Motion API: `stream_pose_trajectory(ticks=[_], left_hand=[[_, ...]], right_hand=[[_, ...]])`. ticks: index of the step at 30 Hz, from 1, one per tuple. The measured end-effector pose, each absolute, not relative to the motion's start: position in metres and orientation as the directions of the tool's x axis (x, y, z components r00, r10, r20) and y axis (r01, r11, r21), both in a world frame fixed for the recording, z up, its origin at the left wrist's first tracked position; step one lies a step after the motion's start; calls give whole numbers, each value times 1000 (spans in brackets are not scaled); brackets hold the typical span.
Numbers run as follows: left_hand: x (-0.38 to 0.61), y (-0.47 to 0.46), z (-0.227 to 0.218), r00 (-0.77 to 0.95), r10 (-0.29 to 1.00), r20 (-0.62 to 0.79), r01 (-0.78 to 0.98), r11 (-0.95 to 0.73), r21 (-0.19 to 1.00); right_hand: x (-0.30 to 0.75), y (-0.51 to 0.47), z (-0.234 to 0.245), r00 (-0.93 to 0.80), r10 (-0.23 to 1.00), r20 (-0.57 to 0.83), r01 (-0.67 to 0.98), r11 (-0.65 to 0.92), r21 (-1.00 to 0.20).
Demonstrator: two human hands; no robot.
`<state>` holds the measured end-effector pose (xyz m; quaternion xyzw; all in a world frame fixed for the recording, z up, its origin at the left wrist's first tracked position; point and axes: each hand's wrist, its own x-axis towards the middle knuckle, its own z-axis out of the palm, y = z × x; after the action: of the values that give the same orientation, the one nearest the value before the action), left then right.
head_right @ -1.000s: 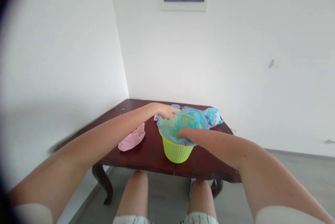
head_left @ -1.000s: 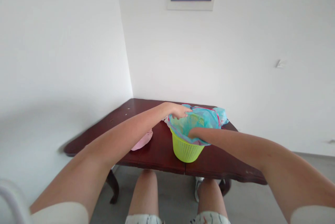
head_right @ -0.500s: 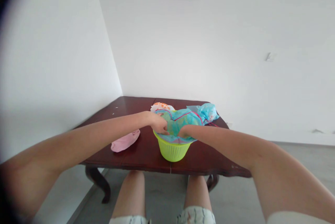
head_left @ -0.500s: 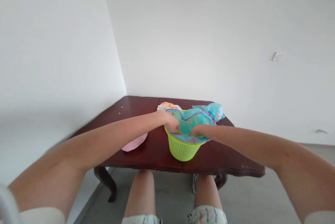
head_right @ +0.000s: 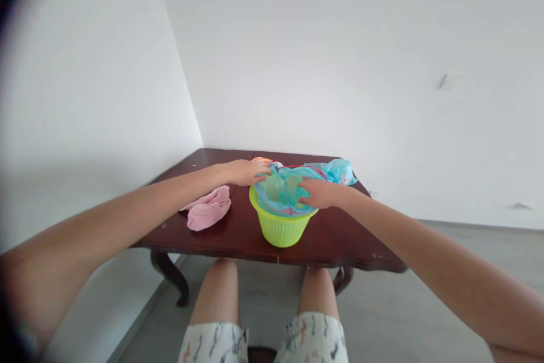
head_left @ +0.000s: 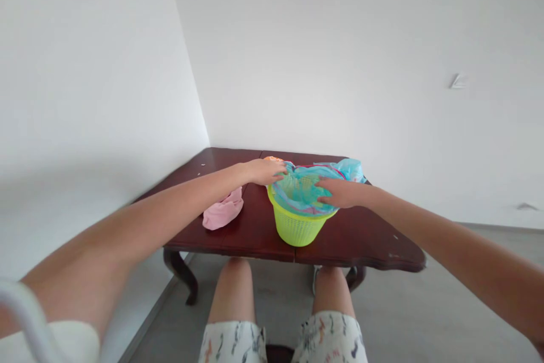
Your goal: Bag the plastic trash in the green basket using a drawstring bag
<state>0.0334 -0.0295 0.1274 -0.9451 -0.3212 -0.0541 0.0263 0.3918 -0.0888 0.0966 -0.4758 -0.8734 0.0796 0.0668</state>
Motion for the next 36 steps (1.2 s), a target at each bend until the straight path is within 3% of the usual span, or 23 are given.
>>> stream_pose_trajectory(ticks=[6,13,19,25,32,36], left_hand=[[58,-11,110,690,724,6,722,-689,57],[33,-10,108,689,722,61,684,-676,273],[-24,-66,73,601,738,307,615,-673,411],[-39,-138,27,496,686,533,545,-723,425],[8,-160,-21,142,623,769,498,-716,488],[18,-157,-47,-66,588,806,448,-704,551]], right_hand=[[383,-69,96,-336,939,74,903,344,-257],[403,-62,83,-137,982,130,871,182,-456],[434,-109,60,-229,915,332,727,388,-566],[452,-168,18,-376,724,578,550,677,-489],[395,-205,-32,-23,580,815,572,676,-465],[376,-212,-46,79,533,842,554,679,-482]])
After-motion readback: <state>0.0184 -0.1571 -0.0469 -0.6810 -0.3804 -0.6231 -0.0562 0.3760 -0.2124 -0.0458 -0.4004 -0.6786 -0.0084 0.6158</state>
